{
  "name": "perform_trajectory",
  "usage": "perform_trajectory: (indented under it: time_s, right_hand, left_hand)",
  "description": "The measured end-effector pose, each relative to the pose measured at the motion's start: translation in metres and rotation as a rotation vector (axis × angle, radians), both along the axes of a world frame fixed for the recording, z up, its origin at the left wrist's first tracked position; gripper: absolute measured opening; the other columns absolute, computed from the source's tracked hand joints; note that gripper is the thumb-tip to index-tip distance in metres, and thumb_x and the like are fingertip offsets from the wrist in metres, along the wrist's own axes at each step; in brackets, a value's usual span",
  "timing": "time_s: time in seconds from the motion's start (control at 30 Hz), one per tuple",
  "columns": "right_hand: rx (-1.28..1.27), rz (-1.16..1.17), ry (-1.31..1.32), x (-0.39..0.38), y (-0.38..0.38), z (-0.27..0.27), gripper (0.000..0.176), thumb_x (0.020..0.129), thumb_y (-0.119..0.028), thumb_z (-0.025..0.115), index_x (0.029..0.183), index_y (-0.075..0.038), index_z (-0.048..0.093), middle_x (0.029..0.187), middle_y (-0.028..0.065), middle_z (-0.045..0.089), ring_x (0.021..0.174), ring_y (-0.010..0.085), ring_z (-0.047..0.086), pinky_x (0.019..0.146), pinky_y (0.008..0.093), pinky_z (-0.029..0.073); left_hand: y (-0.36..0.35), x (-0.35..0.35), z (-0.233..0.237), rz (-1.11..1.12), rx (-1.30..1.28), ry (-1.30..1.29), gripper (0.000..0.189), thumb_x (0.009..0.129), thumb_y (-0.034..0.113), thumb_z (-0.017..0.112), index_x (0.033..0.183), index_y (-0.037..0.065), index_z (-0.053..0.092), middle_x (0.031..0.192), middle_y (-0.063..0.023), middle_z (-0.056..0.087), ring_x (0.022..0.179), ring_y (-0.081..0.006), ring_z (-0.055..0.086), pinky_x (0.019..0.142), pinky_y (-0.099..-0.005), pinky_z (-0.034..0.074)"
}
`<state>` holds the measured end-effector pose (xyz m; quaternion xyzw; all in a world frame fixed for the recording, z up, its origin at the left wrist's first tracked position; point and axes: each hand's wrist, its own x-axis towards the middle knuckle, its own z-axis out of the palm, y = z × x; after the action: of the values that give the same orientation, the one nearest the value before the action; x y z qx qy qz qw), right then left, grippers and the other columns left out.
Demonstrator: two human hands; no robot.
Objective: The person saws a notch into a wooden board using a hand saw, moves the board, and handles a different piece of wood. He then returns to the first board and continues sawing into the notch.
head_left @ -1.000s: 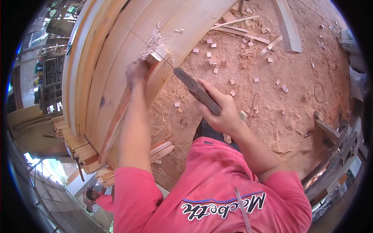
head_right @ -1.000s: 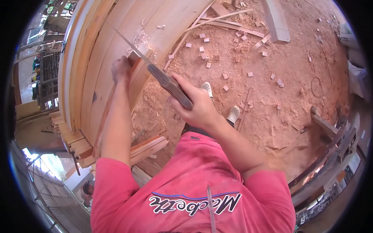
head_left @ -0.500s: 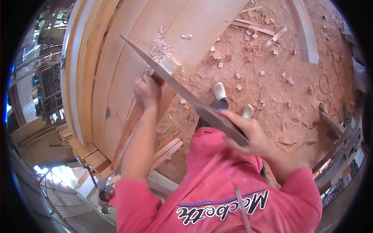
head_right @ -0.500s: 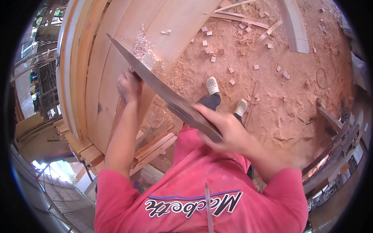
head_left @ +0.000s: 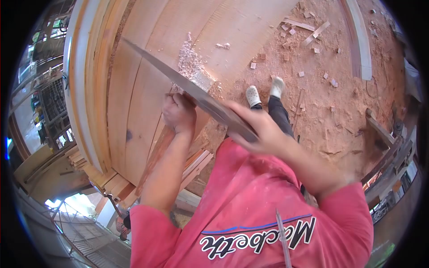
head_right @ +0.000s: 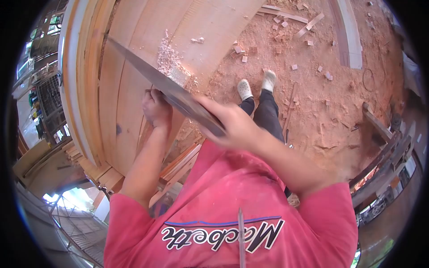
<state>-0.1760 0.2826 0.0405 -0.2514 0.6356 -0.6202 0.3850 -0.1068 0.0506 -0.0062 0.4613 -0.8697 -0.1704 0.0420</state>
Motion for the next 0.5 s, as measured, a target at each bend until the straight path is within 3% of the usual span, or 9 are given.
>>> perform_trajectory:
  time_s: [0.1,0.2,0.37,0.43,0.5]
  right_hand:
    - [-0.007,-0.003,0.058,-0.012,-0.036,-0.007,0.065,0.084,-0.008,0.069,0.143,-0.002,0.045,0.102,0.0241,0.068,0.086,0.0398,0.069,0.076,0.042,0.054]
    - [-0.047,-0.057,0.067,0.011,0.007,0.0,0.067,0.084,-0.009,0.07,0.145,-0.003,0.043,0.106,0.0245,0.067,0.091,0.0404,0.069,0.079,0.0419,0.054]
    - [-0.02,0.053,0.123,0.012,0.076,0.017,0.074,0.08,-0.005,0.072,0.147,0.0,0.041,0.113,0.0233,0.068,0.096,0.0392,0.069,0.081,0.0417,0.055]
    - [-0.037,0.044,0.049,0.003,0.025,-0.001,0.067,0.083,-0.008,0.07,0.145,-0.002,0.044,0.109,0.0232,0.069,0.095,0.0392,0.07,0.082,0.0404,0.055]
    - [-0.006,0.042,-0.038,-0.02,-0.031,-0.013,0.064,0.085,-0.01,0.069,0.144,-0.002,0.046,0.105,0.0222,0.07,0.093,0.0369,0.071,0.081,0.0388,0.055]
  left_hand:
    - [-0.004,0.0,-0.003,-0.031,-0.002,0.064,0.042,0.095,0.029,0.041,0.077,-0.002,0.061,0.082,-0.0189,0.067,0.077,-0.0371,0.066,0.073,-0.0472,0.049]
    - [-0.007,0.007,-0.009,0.027,0.056,0.052,0.04,0.096,0.029,0.043,0.077,-0.001,0.061,0.081,-0.018,0.066,0.079,-0.0367,0.065,0.073,-0.0474,0.049]
    - [-0.004,0.01,-0.009,0.086,-0.003,0.008,0.037,0.095,0.029,0.047,0.077,0.0,0.06,0.078,-0.0171,0.063,0.08,-0.0374,0.063,0.074,-0.0479,0.048]
    - [-0.009,0.02,-0.019,-0.026,-0.042,-0.104,0.039,0.093,0.032,0.042,0.088,0.003,0.068,0.095,-0.0225,0.067,0.091,-0.0447,0.063,0.081,-0.0531,0.048]
    - [-0.005,0.014,-0.015,-0.006,-0.038,-0.082,0.039,0.093,0.032,0.042,0.088,0.003,0.068,0.094,-0.0233,0.067,0.091,-0.0451,0.064,0.081,-0.0536,0.048]
